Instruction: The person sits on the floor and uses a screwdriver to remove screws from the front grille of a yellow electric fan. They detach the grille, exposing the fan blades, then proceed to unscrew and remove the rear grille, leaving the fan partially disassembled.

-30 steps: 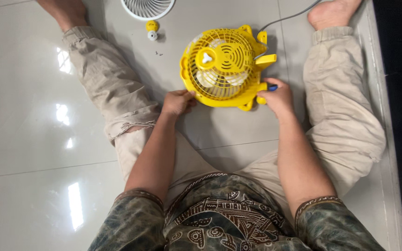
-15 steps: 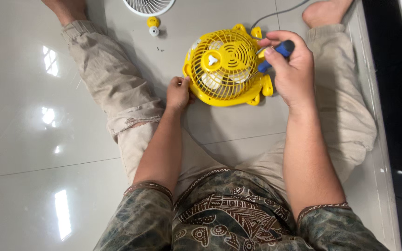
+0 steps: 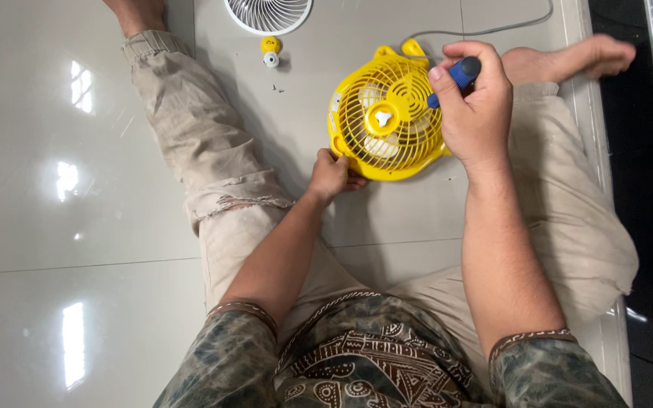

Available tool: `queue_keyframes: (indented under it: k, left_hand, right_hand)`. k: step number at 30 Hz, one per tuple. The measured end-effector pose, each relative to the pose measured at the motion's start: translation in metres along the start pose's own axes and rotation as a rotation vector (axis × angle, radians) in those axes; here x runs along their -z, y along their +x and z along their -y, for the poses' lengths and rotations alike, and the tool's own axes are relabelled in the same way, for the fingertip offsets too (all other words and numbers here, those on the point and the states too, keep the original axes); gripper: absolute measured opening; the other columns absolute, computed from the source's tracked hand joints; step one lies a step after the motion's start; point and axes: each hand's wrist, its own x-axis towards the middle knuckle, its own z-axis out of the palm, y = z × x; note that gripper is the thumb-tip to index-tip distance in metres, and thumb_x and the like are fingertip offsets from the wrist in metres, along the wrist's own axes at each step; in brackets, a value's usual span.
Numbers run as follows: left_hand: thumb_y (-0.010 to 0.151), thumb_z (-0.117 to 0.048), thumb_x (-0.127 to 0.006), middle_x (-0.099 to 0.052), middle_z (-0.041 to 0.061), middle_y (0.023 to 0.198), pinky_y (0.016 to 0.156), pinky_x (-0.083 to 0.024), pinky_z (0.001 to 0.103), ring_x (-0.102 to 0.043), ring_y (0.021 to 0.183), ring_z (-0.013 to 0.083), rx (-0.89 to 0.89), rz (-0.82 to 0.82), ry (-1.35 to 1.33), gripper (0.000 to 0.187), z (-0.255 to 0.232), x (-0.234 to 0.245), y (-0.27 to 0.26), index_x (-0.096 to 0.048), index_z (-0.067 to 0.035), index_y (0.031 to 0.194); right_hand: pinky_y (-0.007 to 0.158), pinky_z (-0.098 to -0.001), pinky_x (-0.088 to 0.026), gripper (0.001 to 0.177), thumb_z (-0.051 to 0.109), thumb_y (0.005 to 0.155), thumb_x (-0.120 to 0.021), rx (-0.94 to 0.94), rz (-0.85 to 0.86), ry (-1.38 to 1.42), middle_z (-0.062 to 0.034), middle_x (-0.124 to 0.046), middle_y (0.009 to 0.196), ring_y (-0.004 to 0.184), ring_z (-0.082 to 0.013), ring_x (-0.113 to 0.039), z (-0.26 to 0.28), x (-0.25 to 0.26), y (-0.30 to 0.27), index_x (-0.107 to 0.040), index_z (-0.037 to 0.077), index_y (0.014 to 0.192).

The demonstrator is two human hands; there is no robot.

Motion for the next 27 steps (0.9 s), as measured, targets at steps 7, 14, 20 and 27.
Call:
queue_keyframes:
  k: [7, 14, 20, 27]
  left_hand:
    - [0.103, -0.022, -0.054, -0.069, 0.016, 0.095, 0.061, -0.064, 0.038, -0.076, 0.075, 0.027, -0.091, -0.017, -0.087, 0.026, -0.003, -0.01, 0.014, -0.036, -0.006, 0.112]
    - [0.1, -0.033, -0.059, -0.07, 0.013, 0.097, 0.056, -0.059, 0.04, -0.075, 0.072, 0.0256, -0.063, -0.1, 0.057, 0.032, -0.02, -0.011, 0.023, -0.045, -0.007, 0.111]
    - [0.092, -0.055, -0.062, -0.077, 0.015, 0.101, 0.063, -0.06, 0.043, -0.078, 0.075, 0.0254, 0.125, -0.118, 0.059, 0.054, -0.05, -0.01, 0.04, -0.058, -0.008, 0.117]
    - [0.085, -0.067, -0.063, -0.08, 0.015, 0.098, 0.063, -0.056, 0.042, -0.08, 0.074, 0.0248, 0.174, -0.195, 0.138, 0.066, -0.07, -0.02, 0.024, -0.068, -0.008, 0.115]
  right_hand:
    - [0.087, -0.0291, -0.058, 0.025, 0.003, 0.102, -0.074, 0.006, 0.138, -0.134, -0.0075, -0.072, 0.105, 0.096, -0.0133, -0.069, -0.055, -0.003, 0.013, -0.061, 0.001, 0.123]
    - [0.09, -0.0329, -0.057, 0.025, 0.004, 0.106, -0.075, 0.043, 0.15, -0.208, -0.0086, -0.071, 0.107, 0.098, -0.0176, -0.07, -0.089, -0.002, 0.027, -0.059, 0.0, 0.125]
    - [0.075, -0.0268, -0.062, 0.023, 0.01, 0.119, -0.066, -0.034, -0.03, 0.016, -0.0068, -0.067, 0.114, 0.094, -0.0139, -0.069, -0.053, 0.05, 0.043, -0.05, 0.002, 0.133]
    - [0.07, -0.0252, -0.064, 0.026, 0.011, 0.117, -0.068, -0.122, 0.041, 0.16, -0.0048, -0.062, 0.11, 0.092, -0.0113, -0.069, -0.045, 0.034, 0.016, -0.048, 0.004, 0.132]
